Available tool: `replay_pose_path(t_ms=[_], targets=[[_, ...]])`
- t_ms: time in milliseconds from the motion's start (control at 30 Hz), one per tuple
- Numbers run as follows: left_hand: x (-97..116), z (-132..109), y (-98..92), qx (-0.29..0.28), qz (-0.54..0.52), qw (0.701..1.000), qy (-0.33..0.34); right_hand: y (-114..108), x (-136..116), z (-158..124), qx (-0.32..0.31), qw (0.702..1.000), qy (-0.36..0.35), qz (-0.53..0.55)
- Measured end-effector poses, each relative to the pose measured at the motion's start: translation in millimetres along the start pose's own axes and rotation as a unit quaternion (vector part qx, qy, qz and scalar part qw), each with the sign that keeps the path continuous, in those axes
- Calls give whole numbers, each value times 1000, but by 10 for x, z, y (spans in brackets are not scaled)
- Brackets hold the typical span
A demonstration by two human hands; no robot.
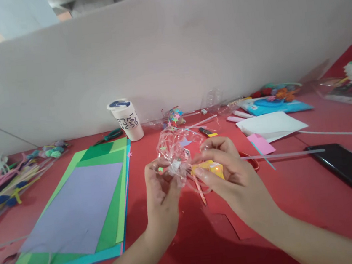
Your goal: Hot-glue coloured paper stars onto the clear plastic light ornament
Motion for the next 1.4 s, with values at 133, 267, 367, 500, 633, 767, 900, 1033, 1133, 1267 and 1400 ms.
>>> replay_pose_path(t_ms=[133,267,367,500,633,767,900,1033,1133,1267,1400], targets=[[-18,-7,35,-22,-46,999,-5,-132,-199,-31,44,994,-88,-41],[-66,-34,-20,2,-51,998,-29,-275,-443,-92,89,976,-177,-89],[-111,-55,-37,3,-55,997,-49,-360,-538,-116,113,967,-205,-97],[-144,-63,-45,-1,-77,995,-56,-355,-597,-109,99,957,-231,-141],[-140,-64,-74,0,-43,998,-44,-248,-590,-84,58,945,-239,-213],[-124,-67,-57,-15,-4,999,-48,-189,-612,-117,62,926,-270,-255],[-79,-59,-55,-2,7,999,-38,-171,-620,-134,67,918,-279,-274],[-92,-49,-55,-3,1,999,-40,-173,-645,-118,65,914,-289,-276],[-117,-48,-55,-10,-25,999,-43,-188,-672,-100,65,910,-304,-275],[-153,-61,-52,-5,-27,998,-63,-223,-690,-80,78,904,-309,-285],[-155,-61,-51,5,-32,997,-72,-233,-699,-82,83,904,-313,-280]])
Point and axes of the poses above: each hand's wrist, its own z-axis towards the middle knuckle, its own y-axis out of the palm, x = y × z, the point moved 8 cm from there along z, towards the middle knuckle, and after that the axes turned 2 degrees about y, right-handed, at the moved point
